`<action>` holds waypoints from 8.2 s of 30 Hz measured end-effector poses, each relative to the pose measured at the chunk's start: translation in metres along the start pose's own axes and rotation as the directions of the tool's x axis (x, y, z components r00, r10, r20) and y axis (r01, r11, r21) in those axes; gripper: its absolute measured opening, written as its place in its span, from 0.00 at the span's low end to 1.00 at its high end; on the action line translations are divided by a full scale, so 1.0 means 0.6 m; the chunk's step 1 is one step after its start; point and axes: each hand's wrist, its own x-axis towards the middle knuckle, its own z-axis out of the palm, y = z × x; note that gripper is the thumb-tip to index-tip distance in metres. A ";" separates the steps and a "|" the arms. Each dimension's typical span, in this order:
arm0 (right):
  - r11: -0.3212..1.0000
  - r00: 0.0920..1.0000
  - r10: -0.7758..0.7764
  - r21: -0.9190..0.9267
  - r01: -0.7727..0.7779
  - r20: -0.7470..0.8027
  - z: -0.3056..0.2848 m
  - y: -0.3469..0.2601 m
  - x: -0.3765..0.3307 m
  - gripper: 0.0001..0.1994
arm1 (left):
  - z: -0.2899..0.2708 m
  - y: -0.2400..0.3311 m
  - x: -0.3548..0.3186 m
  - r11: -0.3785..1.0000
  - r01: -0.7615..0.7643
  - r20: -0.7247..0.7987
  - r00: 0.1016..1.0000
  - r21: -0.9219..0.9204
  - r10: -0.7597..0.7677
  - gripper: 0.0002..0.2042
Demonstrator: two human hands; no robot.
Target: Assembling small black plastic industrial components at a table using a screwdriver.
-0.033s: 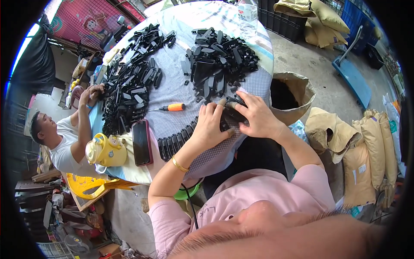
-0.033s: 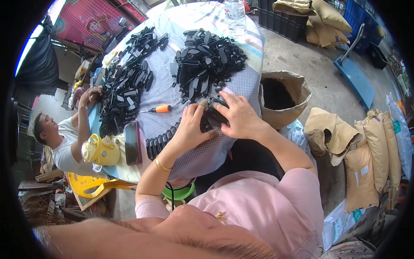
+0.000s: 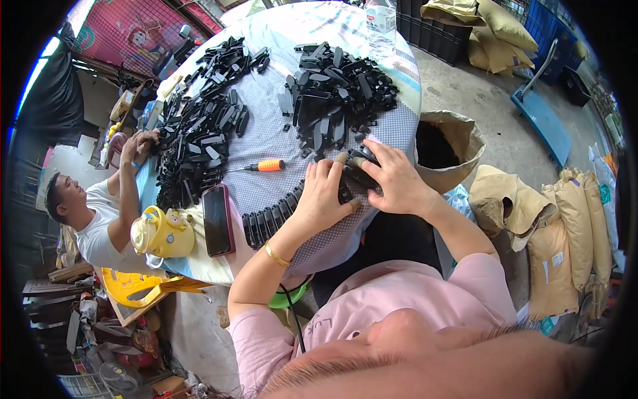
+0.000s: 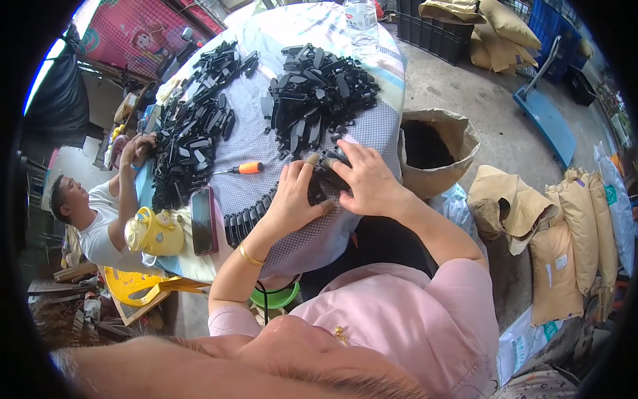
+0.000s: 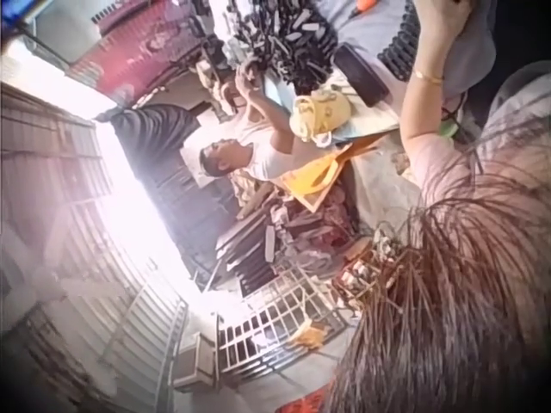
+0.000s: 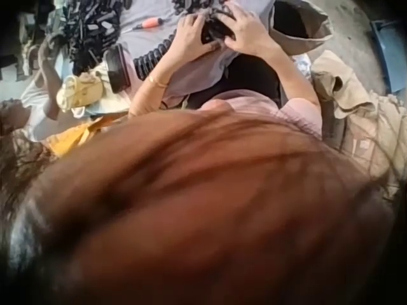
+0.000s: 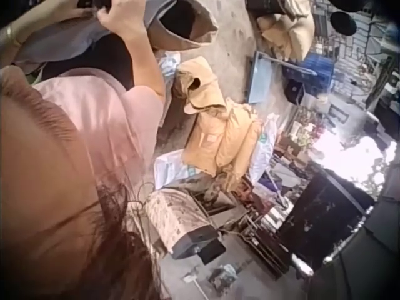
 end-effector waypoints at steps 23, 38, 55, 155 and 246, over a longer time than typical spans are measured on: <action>0.976 0.968 0.218 0.044 -0.215 -0.123 -0.010 0.003 0.006 0.29 | -0.001 0.013 -0.022 0.988 0.075 -0.021 0.997 0.132 -0.073 0.38; 0.961 0.988 0.128 0.258 -0.102 -0.087 -0.024 0.049 -0.018 0.38 | -0.127 -0.014 -0.077 0.970 0.201 -0.210 0.951 -0.137 -0.227 0.40; 0.892 0.940 -0.340 0.320 0.319 0.010 0.085 -0.070 0.085 0.28 | -0.063 -0.047 -0.145 0.964 0.162 -0.075 0.986 0.213 -0.149 0.41; 0.975 0.963 -0.039 0.222 -0.021 0.266 0.046 -0.135 0.078 0.34 | -0.061 -0.050 -0.102 0.342 0.487 0.217 0.775 -0.803 -0.593 0.23; 0.532 0.950 0.297 0.843 -0.080 -0.097 0.068 -0.007 0.127 0.08 | -0.052 -0.087 0.026 -0.141 0.104 0.151 0.913 -0.985 -0.379 0.15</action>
